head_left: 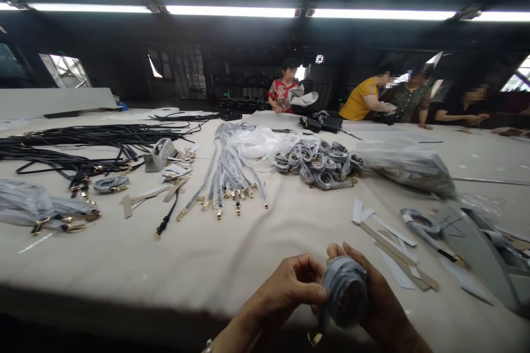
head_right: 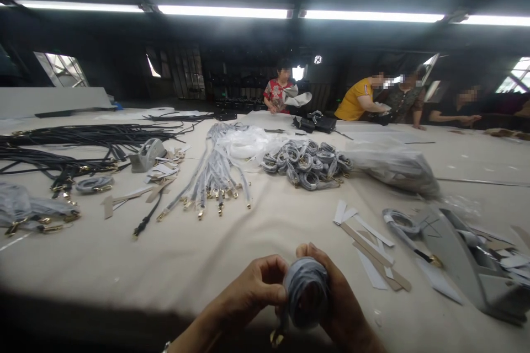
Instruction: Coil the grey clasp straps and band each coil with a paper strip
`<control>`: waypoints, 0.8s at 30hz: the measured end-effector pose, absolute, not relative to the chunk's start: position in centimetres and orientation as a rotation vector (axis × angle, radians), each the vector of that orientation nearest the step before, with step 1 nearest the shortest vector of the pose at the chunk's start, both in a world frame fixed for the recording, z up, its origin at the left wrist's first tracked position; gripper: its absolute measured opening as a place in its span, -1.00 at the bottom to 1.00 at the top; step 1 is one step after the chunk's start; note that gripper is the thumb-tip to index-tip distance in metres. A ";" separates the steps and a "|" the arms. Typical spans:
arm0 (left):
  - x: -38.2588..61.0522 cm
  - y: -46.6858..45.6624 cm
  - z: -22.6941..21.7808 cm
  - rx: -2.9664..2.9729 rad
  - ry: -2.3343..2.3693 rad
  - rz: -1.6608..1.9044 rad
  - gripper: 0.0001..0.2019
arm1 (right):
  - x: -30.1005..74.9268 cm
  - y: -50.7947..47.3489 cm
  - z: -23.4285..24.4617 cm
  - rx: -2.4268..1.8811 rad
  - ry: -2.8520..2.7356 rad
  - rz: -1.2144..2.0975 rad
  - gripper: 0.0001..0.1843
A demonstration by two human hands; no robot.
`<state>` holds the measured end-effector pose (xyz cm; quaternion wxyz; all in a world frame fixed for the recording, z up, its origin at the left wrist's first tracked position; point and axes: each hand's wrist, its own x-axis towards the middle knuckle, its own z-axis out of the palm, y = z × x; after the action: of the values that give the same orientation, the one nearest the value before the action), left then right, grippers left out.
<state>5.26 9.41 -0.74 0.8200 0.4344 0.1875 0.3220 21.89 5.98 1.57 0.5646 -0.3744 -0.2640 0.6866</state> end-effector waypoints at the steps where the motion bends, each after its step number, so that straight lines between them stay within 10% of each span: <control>1: 5.0 9.6 -0.7 0.954 0.407 0.691 -0.54 | 21.9 6.1 1.3 -0.889 -0.586 1.578 -0.68; 15: 2.5 11.6 3.1 2.207 0.720 0.666 -0.94 | 20.1 13.2 -1.5 -0.934 -1.066 1.253 -0.48; 24: 4.3 12.7 -4.4 2.865 1.154 0.366 -0.83 | 23.9 11.0 -2.4 -1.083 -1.894 0.852 -0.90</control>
<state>4.26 12.66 -4.35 0.0157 0.9211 0.3709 0.1175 23.92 10.99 -2.44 0.3892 -0.4260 -0.7448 0.3353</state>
